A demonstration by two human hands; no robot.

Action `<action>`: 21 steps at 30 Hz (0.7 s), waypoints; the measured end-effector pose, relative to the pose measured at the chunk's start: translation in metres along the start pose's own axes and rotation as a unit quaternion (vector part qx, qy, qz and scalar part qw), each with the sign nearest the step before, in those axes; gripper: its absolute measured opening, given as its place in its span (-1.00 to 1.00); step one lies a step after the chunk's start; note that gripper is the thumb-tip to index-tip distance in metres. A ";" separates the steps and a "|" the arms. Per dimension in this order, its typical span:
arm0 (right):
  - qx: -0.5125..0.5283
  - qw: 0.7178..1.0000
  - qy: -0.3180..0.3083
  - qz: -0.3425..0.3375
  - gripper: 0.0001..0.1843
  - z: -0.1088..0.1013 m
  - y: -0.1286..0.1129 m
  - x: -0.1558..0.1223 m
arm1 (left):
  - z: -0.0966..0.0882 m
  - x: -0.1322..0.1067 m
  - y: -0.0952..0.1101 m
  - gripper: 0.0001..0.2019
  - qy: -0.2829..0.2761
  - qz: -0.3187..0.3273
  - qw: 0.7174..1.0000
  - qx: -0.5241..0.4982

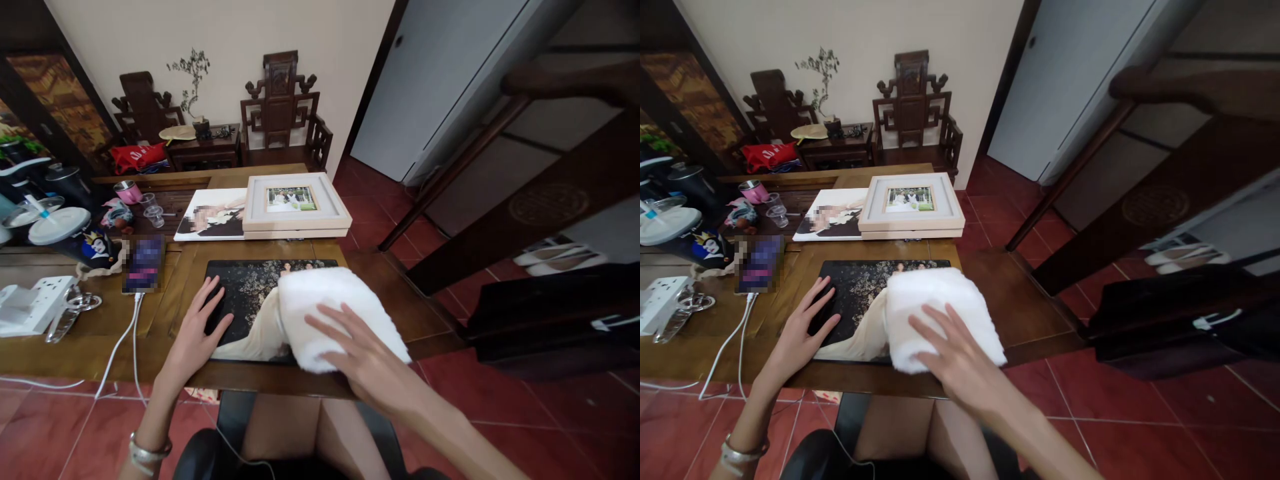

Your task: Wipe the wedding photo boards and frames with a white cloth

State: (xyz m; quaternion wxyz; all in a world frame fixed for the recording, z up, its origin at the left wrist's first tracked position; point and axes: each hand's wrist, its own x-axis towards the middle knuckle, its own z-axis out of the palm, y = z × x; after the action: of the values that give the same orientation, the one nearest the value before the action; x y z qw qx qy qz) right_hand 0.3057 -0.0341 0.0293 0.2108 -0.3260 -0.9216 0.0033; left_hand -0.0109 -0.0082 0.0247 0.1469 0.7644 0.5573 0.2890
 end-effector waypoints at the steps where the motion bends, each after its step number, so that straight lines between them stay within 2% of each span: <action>1: 0.007 1.000 0.001 -0.006 -0.56 -0.001 -0.007 -0.007 | 0.000 0.000 0.001 -0.56 -0.010 -0.002 1.000 -0.006; 3: 0.021 1.000 0.004 -0.001 -0.57 -0.002 -0.011 -0.014 | -0.001 0.001 0.001 -0.56 -0.019 -0.004 1.000 -0.012; 6: 0.034 0.999 0.001 0.027 -0.45 0.000 0.007 -0.007 | -0.002 0.002 0.000 -0.57 -0.009 -0.001 1.000 -0.014; 9: 0.026 0.998 -0.021 0.056 -0.29 0.002 0.039 0.020 | -0.002 0.003 -0.001 -0.57 0.000 0.004 1.000 -0.017; 11: 0.010 0.997 -0.033 0.076 -0.27 0.004 0.058 0.041 | -0.002 0.003 -0.002 -0.56 0.001 0.005 1.000 -0.017; 14: -0.013 0.994 -0.050 0.101 -0.28 0.005 0.070 0.063 | -0.002 0.003 -0.001 -0.56 0.001 -0.001 1.000 -0.015; 17: -0.014 0.993 -0.059 0.097 -0.29 0.002 0.061 0.061 | -0.002 0.003 -0.001 -0.57 0.001 -0.008 1.000 -0.019; 21: 0.000 0.997 -0.053 0.049 -0.31 -0.001 0.021 0.020 | 0.000 0.003 -0.003 -0.57 0.010 -0.002 1.000 -0.019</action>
State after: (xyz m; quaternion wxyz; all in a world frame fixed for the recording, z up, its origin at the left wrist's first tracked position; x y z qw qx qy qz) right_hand 0.3043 -0.0059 0.0351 0.1608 -0.3701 -0.9144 0.0309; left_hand -0.0122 -0.0043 0.0238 0.1561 0.7575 0.5545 0.3071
